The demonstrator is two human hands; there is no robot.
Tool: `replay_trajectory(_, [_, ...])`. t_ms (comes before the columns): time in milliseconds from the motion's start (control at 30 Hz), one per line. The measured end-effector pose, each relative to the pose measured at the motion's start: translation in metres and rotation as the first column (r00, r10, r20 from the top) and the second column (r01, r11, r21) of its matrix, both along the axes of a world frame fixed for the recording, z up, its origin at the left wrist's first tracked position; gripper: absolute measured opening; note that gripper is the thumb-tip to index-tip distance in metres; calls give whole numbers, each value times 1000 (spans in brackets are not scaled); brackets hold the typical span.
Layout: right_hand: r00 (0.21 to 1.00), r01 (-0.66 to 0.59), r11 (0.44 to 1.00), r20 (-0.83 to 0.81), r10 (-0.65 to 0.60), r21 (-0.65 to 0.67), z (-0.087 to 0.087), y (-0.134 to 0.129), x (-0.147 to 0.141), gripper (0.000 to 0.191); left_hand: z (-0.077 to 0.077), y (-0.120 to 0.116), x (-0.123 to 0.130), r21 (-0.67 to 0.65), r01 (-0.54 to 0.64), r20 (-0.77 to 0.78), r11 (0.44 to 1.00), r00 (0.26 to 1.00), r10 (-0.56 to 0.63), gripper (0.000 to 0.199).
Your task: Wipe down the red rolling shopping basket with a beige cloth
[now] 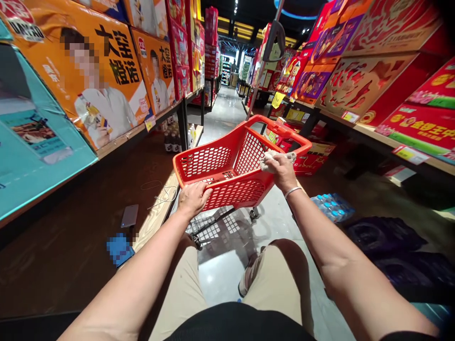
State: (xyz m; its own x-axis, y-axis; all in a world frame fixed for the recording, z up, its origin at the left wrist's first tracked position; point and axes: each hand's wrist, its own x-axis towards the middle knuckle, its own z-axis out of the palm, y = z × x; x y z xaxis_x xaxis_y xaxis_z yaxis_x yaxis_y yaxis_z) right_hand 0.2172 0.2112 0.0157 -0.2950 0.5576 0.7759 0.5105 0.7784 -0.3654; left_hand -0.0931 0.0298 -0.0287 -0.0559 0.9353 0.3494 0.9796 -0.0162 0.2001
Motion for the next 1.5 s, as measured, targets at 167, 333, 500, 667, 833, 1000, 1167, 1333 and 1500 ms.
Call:
replay_trajectory(167, [973, -24, 997, 231, 7, 70, -14, -25, -27, 30, 2, -2, 15, -25, -46, 36, 999, 998, 47, 33])
replay_trajectory(333, [911, -177, 984, 374, 174, -26, -28, -81, -101, 41, 16, 3, 49, 6, -66, 58, 998, 996, 66, 45])
replay_trajectory(500, [840, -247, 969, 492, 227, -26, -24, -81, -107, 33, 11, 14, 66, 4, -99, 78, 995, 992, 99, 83])
replay_trajectory(667, [862, -56, 998, 506, 32, 32, -6, -31, -40, 31, -4, 15, 49, 50, 14, -41, 999, 999, -12, 82])
replay_trajectory(833, [799, 359, 931, 492, -345, 70, 17, 1, 12, 38, -6, 15, 48, 60, 54, -50, 997, 997, -51, 68])
replay_trajectory(1000, [801, 297, 955, 542, -252, 6, 16, -9, -9, 46, -2, 16, 61, 56, -1, -23, 998, 1000, 2, 62])
replay_trajectory(1167, [790, 194, 981, 594, -152, -7, 2, -42, -49, 52, 7, 27, 74, 64, 25, -2, 998, 1000, -25, 62])
replay_trajectory(1333, [761, 62, 998, 646, -51, 6, -4, -52, -57, 49, 2, 39, 73, 33, 68, -77, 997, 995, -65, 64])
replay_trajectory(1500, [718, 87, 995, 690, -90, 39, 18, -26, -16, 42, -7, 40, 58, 58, 123, -114, 991, 987, -116, 64])
